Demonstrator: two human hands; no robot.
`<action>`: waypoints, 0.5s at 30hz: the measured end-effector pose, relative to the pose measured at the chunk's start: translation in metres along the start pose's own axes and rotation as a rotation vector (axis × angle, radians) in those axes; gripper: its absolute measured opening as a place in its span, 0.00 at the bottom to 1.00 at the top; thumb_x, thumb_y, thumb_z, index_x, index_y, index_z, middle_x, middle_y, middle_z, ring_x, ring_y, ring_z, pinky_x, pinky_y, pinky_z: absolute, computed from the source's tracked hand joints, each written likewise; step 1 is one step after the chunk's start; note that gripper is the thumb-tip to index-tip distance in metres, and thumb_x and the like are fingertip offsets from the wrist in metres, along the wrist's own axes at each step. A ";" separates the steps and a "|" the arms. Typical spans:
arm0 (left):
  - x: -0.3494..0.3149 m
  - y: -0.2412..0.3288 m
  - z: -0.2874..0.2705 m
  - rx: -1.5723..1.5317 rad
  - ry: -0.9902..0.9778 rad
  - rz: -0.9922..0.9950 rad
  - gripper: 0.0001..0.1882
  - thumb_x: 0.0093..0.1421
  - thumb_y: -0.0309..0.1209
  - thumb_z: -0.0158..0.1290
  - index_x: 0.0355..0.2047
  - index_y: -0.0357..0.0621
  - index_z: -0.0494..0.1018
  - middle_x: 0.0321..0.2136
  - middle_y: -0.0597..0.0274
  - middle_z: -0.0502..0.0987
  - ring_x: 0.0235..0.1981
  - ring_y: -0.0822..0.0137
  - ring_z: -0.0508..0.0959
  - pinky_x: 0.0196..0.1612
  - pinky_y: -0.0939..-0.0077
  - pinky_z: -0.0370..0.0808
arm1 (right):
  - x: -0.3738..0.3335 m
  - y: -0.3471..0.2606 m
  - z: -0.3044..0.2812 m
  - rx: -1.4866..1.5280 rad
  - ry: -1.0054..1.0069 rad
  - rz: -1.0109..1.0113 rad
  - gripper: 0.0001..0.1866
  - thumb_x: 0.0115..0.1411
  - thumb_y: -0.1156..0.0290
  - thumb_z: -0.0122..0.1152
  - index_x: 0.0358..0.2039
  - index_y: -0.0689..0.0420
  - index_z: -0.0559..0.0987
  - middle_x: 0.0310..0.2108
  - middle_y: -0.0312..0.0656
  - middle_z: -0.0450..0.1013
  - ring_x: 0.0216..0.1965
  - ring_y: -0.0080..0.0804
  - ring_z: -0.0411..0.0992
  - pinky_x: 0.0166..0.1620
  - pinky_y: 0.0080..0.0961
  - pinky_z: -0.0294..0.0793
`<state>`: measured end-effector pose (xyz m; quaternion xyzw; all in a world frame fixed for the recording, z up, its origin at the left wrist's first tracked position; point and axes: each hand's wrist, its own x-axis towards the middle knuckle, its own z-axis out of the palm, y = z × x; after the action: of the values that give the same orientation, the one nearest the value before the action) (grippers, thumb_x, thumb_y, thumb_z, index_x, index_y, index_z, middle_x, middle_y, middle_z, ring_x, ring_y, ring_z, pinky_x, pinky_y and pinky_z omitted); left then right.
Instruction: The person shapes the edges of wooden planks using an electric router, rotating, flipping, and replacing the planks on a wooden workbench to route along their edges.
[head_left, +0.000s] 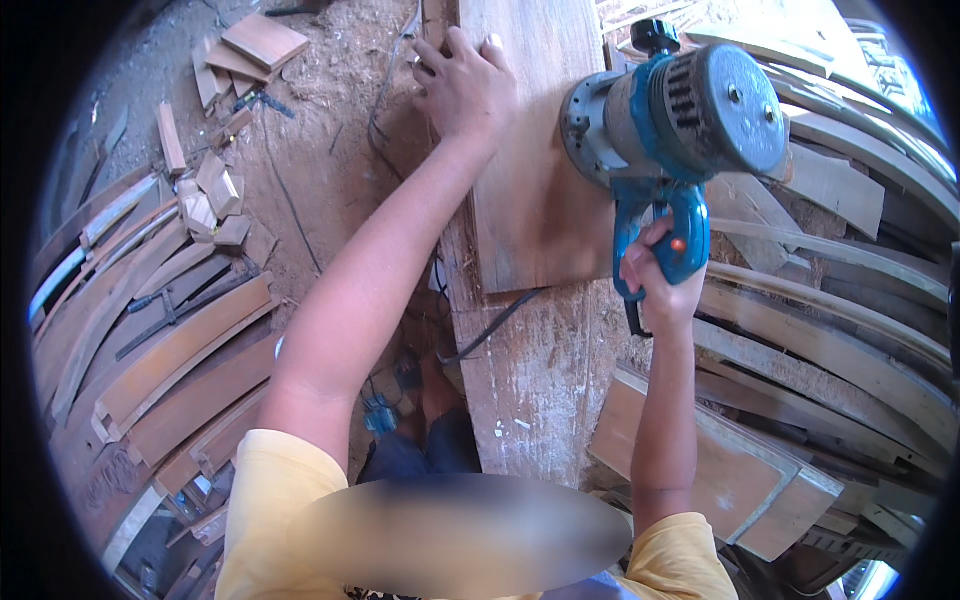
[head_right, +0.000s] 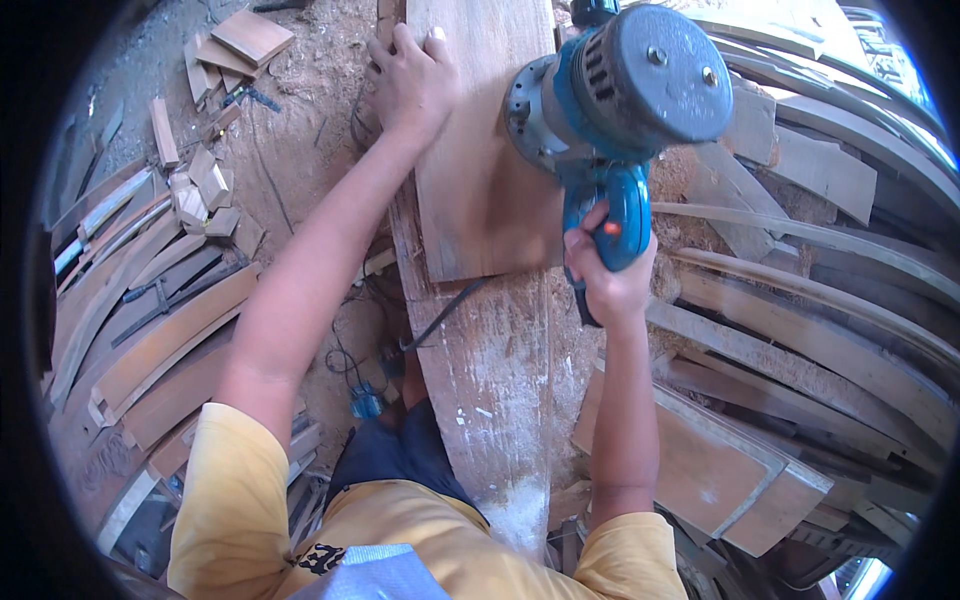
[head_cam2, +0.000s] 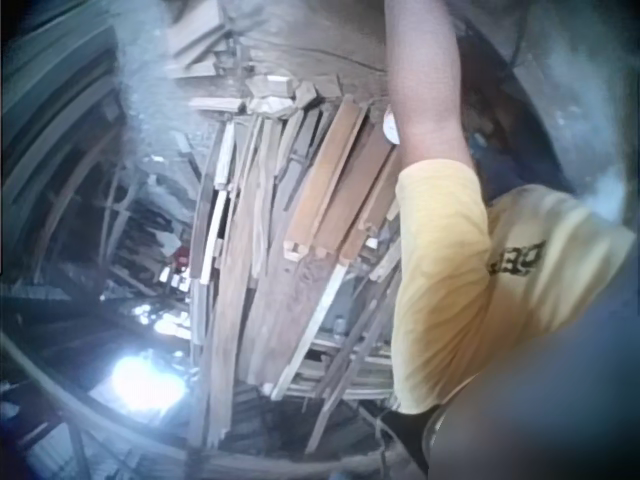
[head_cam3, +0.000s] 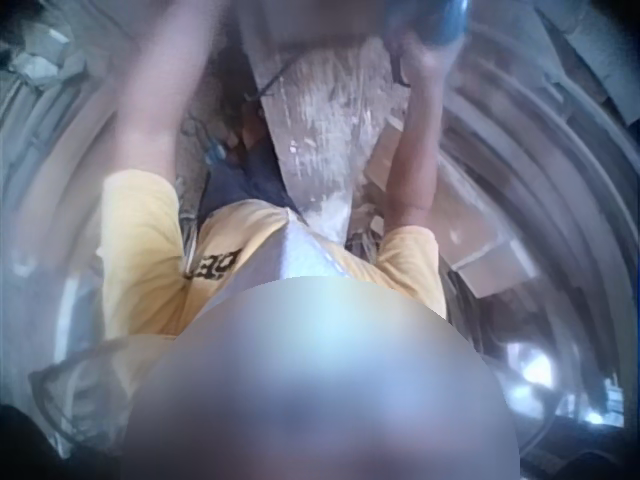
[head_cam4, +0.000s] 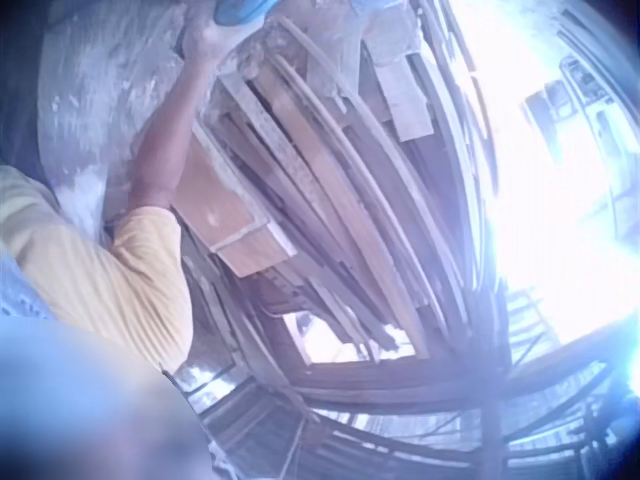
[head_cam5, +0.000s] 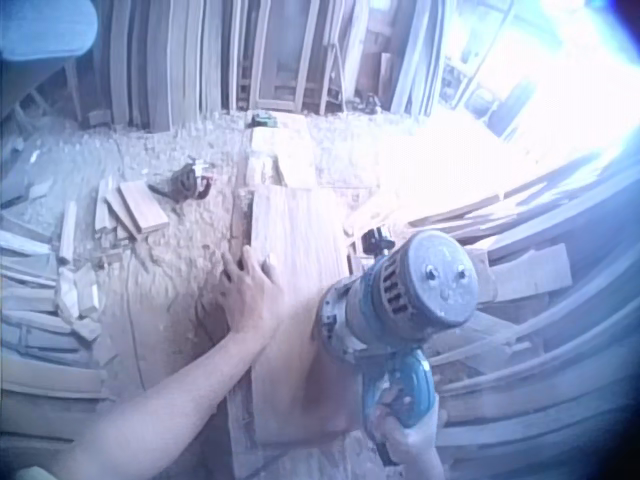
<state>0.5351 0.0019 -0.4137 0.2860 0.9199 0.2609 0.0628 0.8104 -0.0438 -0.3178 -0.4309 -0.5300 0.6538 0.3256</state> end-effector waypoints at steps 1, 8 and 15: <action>0.001 0.001 -0.001 0.005 -0.012 -0.002 0.29 0.74 0.50 0.44 0.63 0.38 0.63 0.69 0.25 0.57 0.66 0.27 0.65 0.59 0.27 0.70 | 0.016 -0.002 0.006 -0.001 0.003 -0.006 0.09 0.58 0.87 0.61 0.37 0.61 0.73 0.21 0.35 0.69 0.18 0.22 0.68 0.23 0.22 0.66; 0.014 -0.004 -0.003 -0.027 0.000 0.048 0.29 0.73 0.50 0.45 0.62 0.38 0.63 0.69 0.24 0.55 0.65 0.25 0.65 0.56 0.25 0.71 | 0.147 -0.019 0.044 -0.036 -0.029 -0.096 0.07 0.57 0.80 0.63 0.35 0.60 0.74 0.20 0.35 0.69 0.18 0.23 0.68 0.26 0.24 0.69; 0.026 0.022 -0.007 -0.044 -0.047 0.040 0.32 0.74 0.49 0.45 0.67 0.38 0.60 0.70 0.25 0.54 0.66 0.25 0.65 0.59 0.26 0.68 | 0.268 -0.038 0.044 -0.070 -0.159 -0.193 0.11 0.56 0.76 0.66 0.39 0.59 0.77 0.23 0.39 0.73 0.22 0.30 0.72 0.32 0.31 0.73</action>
<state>0.5227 0.0286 -0.3957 0.3088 0.9063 0.2756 0.0854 0.6574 0.1835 -0.3360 -0.3356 -0.6157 0.6326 0.3288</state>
